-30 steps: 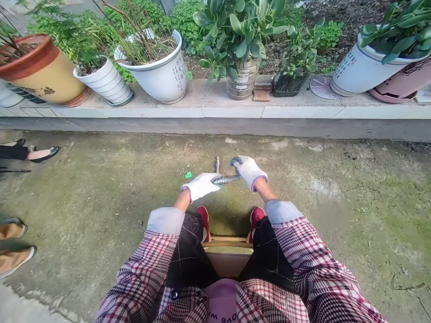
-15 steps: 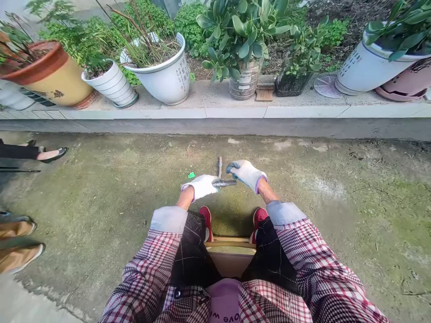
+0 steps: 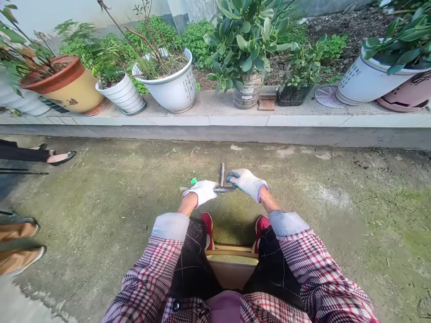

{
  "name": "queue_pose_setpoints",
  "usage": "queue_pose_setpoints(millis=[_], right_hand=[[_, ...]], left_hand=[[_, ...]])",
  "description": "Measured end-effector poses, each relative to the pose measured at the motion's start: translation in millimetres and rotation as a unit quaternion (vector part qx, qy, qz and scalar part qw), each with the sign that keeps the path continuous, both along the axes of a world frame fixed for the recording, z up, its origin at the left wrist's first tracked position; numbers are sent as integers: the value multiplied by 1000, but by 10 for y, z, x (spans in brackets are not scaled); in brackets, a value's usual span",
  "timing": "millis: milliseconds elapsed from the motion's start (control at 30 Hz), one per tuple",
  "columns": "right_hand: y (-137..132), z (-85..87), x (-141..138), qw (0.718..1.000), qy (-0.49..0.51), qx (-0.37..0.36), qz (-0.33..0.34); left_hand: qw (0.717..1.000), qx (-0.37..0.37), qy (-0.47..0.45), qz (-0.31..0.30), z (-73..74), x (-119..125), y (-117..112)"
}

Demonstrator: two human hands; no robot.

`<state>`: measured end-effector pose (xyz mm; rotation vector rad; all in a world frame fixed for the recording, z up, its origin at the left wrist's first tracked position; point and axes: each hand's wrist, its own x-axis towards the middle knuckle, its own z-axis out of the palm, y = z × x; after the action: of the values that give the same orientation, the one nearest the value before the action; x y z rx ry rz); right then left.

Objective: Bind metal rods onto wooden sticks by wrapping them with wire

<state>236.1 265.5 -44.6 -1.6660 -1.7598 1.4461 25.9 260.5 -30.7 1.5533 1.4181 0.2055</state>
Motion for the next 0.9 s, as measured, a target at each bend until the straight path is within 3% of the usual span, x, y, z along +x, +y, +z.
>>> queue_pose_setpoints(millis=[167, 433, 600, 733, 800, 900], right_hand=[[98, -19, 168, 998, -15, 24, -58], [-98, 22, -115, 998, 13, -6, 57], [19, -36, 21, 1000, 2, 10, -1], [81, -58, 120, 998, 25, -15, -55], [61, -29, 91, 996, 43, -22, -75], [0, 31, 0, 992, 81, -19, -91]], left_hand=[[999, -7, -31, -10, 64, 70, -53], [1000, 3, -23, 16, 72, -33, 58], [998, -50, -34, -23, -28, 24, -6], [991, -90, -90, -41, -27, 72, 3], [985, -98, -139, -20, -5, 59, 40], [955, -109, -262, 81, 1, 5, 114]])
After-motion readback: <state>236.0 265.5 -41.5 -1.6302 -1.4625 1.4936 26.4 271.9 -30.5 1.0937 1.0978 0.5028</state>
